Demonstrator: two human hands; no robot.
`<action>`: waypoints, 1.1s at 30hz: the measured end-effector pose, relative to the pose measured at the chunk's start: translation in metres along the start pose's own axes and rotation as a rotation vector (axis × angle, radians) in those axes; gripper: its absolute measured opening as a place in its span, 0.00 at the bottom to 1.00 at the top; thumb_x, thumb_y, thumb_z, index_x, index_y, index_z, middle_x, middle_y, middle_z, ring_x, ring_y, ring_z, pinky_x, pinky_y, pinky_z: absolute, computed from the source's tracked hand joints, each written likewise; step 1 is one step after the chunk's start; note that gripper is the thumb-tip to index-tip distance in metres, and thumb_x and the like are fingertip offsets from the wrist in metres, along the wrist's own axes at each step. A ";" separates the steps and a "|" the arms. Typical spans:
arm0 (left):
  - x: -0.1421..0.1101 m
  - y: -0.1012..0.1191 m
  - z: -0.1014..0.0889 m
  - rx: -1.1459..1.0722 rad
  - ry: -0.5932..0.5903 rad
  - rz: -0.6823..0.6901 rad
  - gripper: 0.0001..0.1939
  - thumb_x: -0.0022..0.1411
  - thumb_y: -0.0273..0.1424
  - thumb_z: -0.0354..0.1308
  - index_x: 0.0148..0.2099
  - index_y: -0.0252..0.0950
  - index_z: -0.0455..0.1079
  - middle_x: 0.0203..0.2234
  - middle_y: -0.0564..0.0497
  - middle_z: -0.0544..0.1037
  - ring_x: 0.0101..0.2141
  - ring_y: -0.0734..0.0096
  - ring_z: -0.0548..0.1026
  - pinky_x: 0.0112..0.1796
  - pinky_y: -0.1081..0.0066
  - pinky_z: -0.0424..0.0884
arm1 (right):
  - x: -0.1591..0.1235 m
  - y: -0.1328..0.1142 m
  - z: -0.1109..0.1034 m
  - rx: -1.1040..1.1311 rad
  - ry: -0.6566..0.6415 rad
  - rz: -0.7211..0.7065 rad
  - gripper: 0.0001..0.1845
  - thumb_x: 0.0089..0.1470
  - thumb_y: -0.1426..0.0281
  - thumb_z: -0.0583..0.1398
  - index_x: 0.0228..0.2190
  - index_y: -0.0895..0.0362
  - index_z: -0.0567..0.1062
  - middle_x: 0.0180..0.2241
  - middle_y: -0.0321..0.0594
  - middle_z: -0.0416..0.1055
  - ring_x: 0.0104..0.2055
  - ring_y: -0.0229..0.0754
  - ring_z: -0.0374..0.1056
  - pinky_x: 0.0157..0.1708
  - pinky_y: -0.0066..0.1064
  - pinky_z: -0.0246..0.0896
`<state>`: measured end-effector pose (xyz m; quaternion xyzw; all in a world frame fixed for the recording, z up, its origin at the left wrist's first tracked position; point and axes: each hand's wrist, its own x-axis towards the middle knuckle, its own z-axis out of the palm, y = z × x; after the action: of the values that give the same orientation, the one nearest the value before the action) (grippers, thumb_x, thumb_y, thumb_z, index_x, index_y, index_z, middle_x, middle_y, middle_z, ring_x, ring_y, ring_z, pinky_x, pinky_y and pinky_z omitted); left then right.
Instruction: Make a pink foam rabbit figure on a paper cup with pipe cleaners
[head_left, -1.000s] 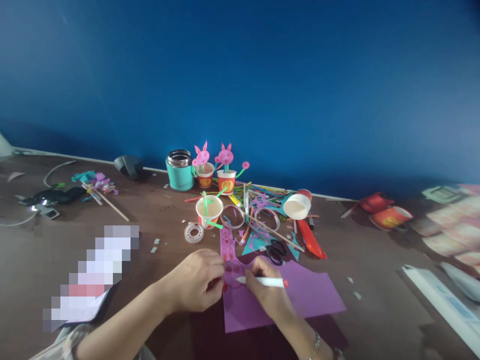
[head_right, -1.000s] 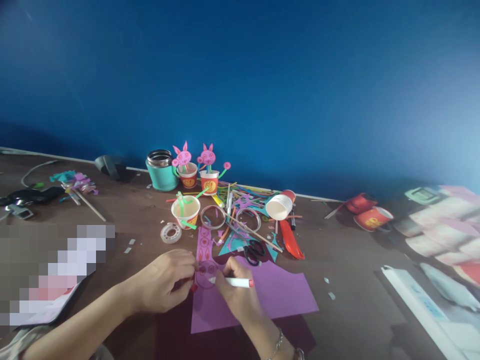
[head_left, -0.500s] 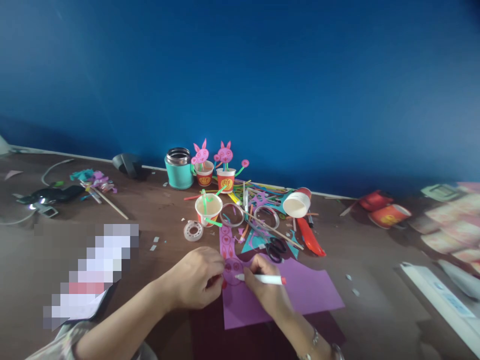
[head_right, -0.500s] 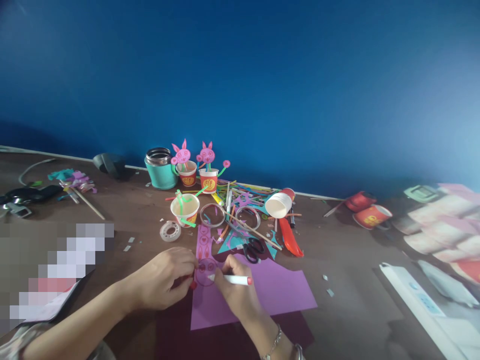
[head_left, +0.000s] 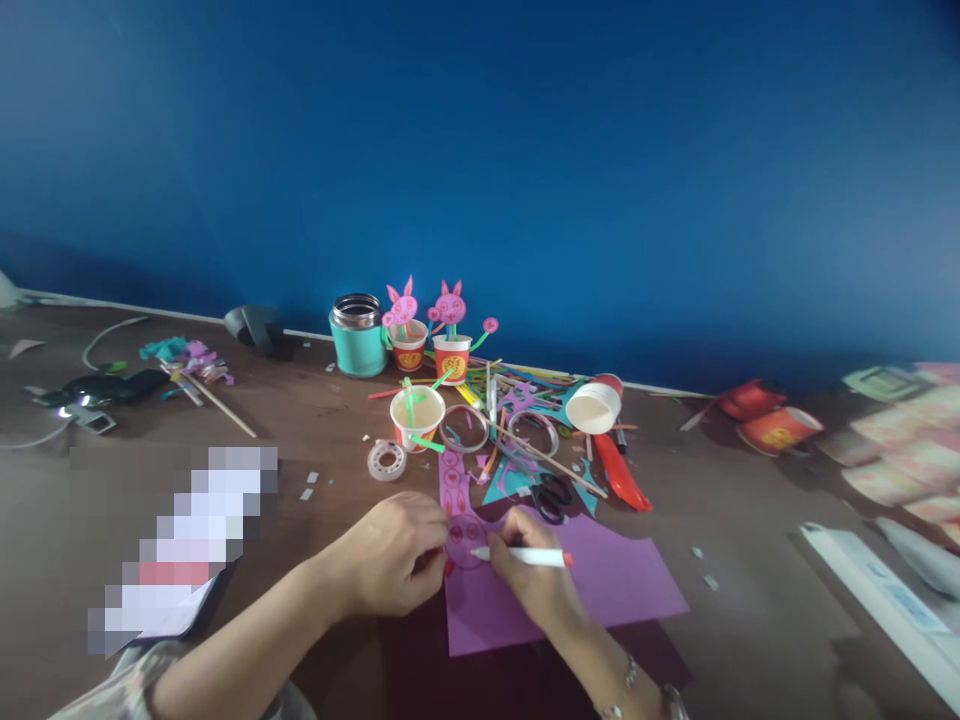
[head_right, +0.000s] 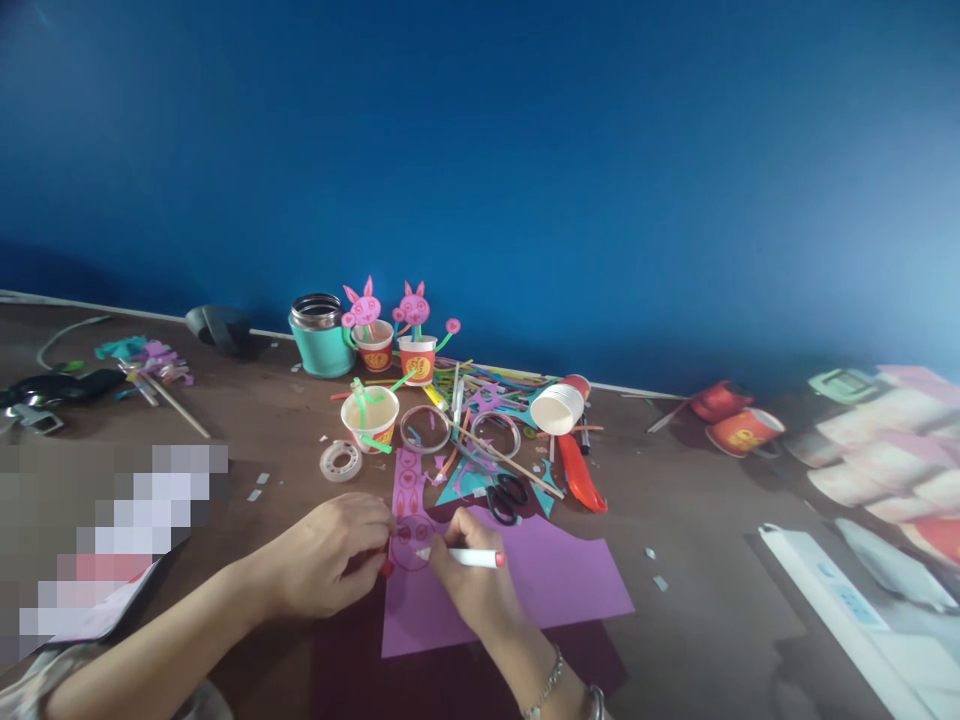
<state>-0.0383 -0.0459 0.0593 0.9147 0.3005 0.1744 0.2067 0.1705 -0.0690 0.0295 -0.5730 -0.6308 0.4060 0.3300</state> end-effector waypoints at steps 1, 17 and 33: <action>0.000 0.000 0.000 0.003 0.001 0.001 0.07 0.53 0.21 0.49 0.28 0.37 0.65 0.25 0.50 0.72 0.31 0.66 0.70 0.36 0.69 0.64 | 0.000 0.000 0.000 0.000 0.000 -0.004 0.20 0.52 0.59 0.58 0.18 0.53 0.56 0.16 0.27 0.50 0.20 0.34 0.47 0.18 0.26 0.43; -0.001 -0.001 0.001 0.015 0.000 -0.006 0.07 0.54 0.21 0.50 0.26 0.37 0.62 0.26 0.50 0.72 0.30 0.67 0.70 0.35 0.69 0.64 | -0.001 0.006 0.000 0.040 0.089 -0.037 0.17 0.52 0.66 0.56 0.18 0.53 0.54 0.17 0.27 0.50 0.20 0.34 0.48 0.20 0.26 0.46; -0.001 -0.001 0.000 0.038 -0.006 -0.011 0.07 0.54 0.22 0.49 0.26 0.37 0.61 0.25 0.51 0.72 0.30 0.67 0.68 0.34 0.69 0.63 | 0.000 0.001 0.000 -0.044 0.054 -0.019 0.18 0.50 0.65 0.57 0.17 0.53 0.54 0.16 0.28 0.51 0.20 0.34 0.48 0.19 0.26 0.44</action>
<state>-0.0390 -0.0458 0.0587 0.9173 0.3080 0.1650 0.1911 0.1711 -0.0692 0.0283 -0.5850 -0.6356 0.3733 0.3382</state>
